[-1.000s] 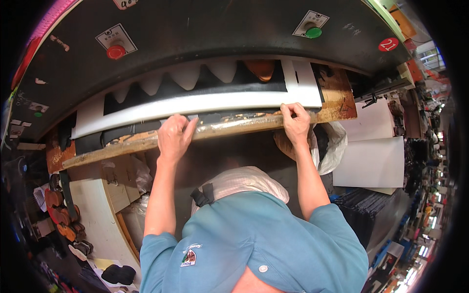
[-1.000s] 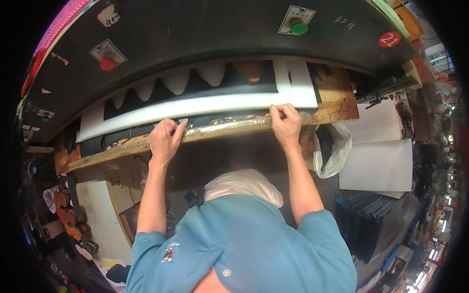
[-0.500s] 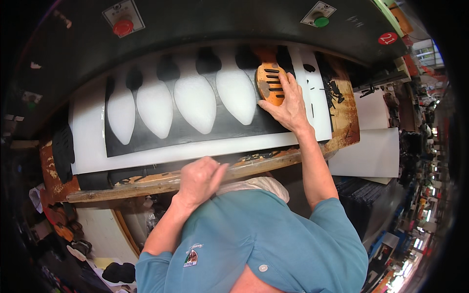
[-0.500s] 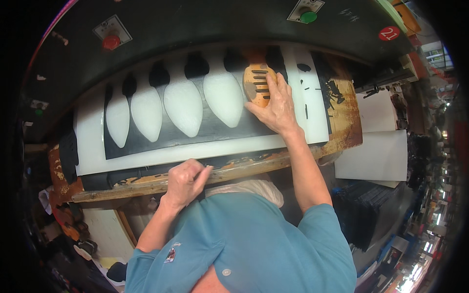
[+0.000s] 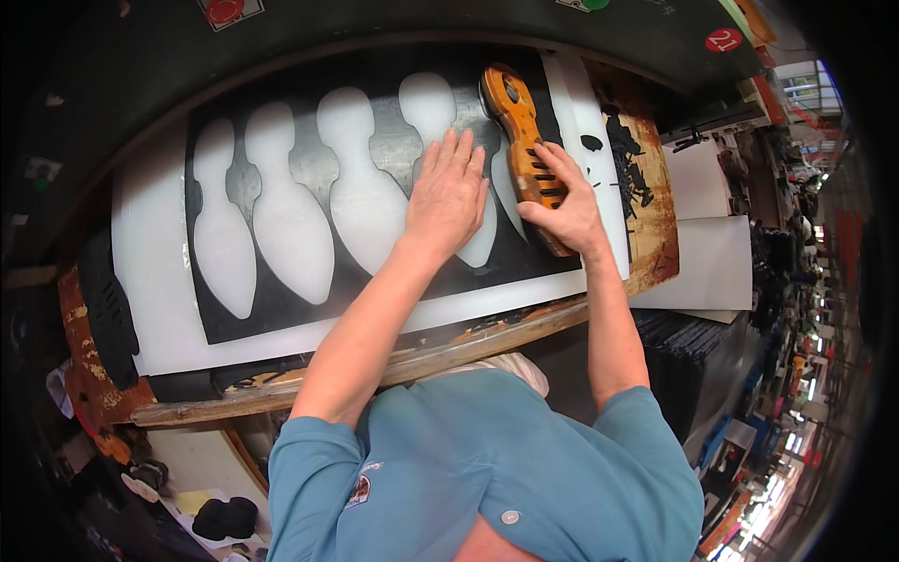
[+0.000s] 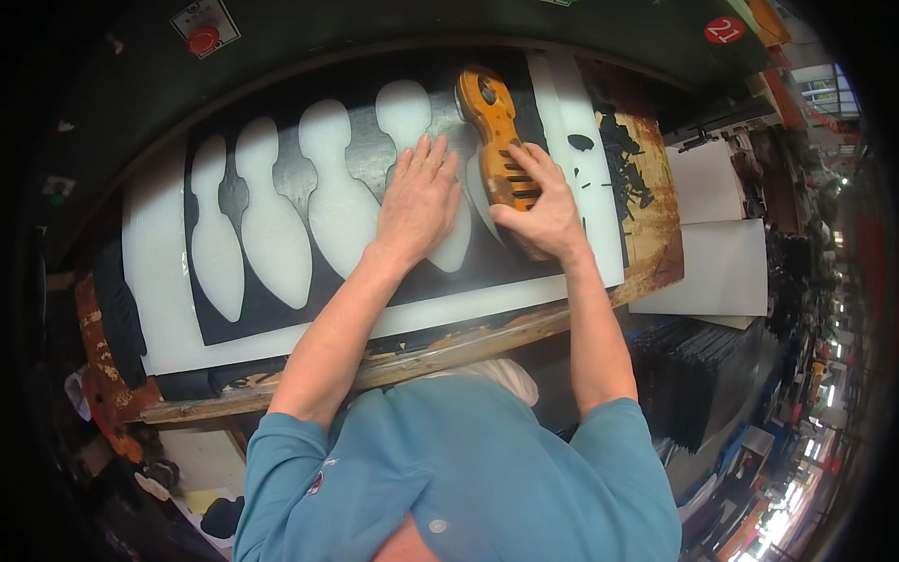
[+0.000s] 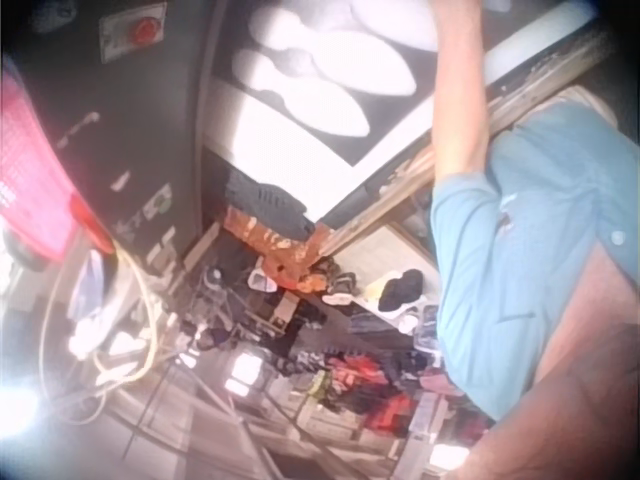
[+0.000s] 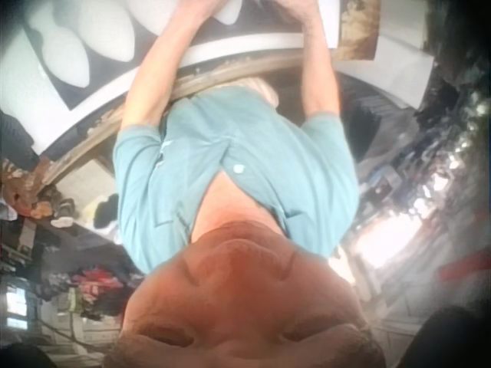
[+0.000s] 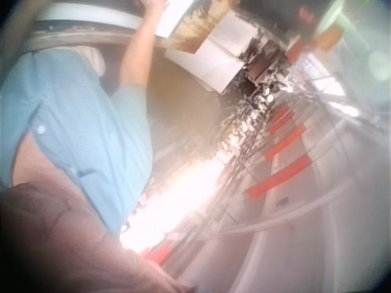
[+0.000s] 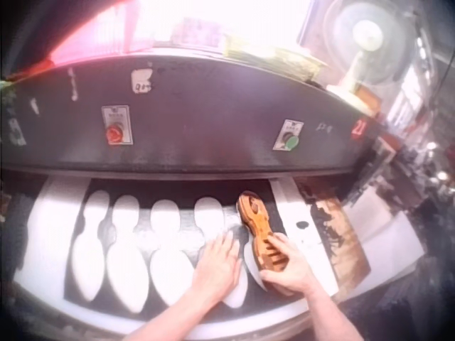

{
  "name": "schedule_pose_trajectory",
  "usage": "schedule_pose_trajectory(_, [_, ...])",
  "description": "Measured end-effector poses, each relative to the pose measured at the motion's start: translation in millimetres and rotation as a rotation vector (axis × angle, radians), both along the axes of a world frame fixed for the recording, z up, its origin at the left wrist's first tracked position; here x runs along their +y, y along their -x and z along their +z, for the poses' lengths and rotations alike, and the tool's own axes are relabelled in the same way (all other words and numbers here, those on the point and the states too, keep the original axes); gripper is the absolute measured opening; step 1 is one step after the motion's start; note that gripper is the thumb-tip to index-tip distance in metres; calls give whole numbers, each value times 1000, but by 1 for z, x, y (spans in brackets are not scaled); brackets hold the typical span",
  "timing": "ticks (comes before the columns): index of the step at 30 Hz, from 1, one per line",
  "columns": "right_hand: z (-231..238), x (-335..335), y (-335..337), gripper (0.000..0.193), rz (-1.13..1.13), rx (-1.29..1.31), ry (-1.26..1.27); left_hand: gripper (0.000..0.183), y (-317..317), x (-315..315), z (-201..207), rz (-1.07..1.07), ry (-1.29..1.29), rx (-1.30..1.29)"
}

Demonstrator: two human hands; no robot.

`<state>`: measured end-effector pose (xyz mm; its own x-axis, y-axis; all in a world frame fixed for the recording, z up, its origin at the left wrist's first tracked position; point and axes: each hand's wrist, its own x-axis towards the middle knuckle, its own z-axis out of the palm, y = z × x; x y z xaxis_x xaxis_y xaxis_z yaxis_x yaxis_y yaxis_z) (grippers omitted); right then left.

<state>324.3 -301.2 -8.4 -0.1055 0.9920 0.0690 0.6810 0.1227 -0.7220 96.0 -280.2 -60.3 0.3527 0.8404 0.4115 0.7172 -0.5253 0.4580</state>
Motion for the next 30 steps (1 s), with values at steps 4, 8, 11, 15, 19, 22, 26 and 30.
schedule_pose_trajectory(4, [9, 11, -33, 91, 80, 783, 235, 47, 4, 0, 7, 10, 5, 20])
schedule_pose_trajectory(8, [4, 14, -45, 87, 124, 924, 255, 57, -21, -6, 34, 82, 168, 70])
schedule_pose_trajectory(11, [-2, 14, -46, 88, 153, 976, 251, 76, -57, -29, 52, -107, 140, -257])
schedule_pose_trajectory(15, [-3, 14, -48, 85, 98, 1065, 266, 49, -82, -36, 46, -170, 570, -571])
schedule_pose_trajectory(19, [-5, 15, -49, 83, 140, 1195, 297, 29, -75, -43, 24, -14, 756, -831])
schedule_pose_trajectory(22, [-11, 16, -51, 90, 148, 1283, 336, 29, -67, -57, 14, 127, 681, -827])
schedule_pose_trajectory(26, [-20, 17, -58, 75, 99, 1508, 303, 28, -46, -68, 13, 298, 700, -1031])
schedule_pose_trajectory(30, [-15, 5, -66, 80, 4, 1688, 246, 28, -37, -75, 10, 270, 582, -1006])
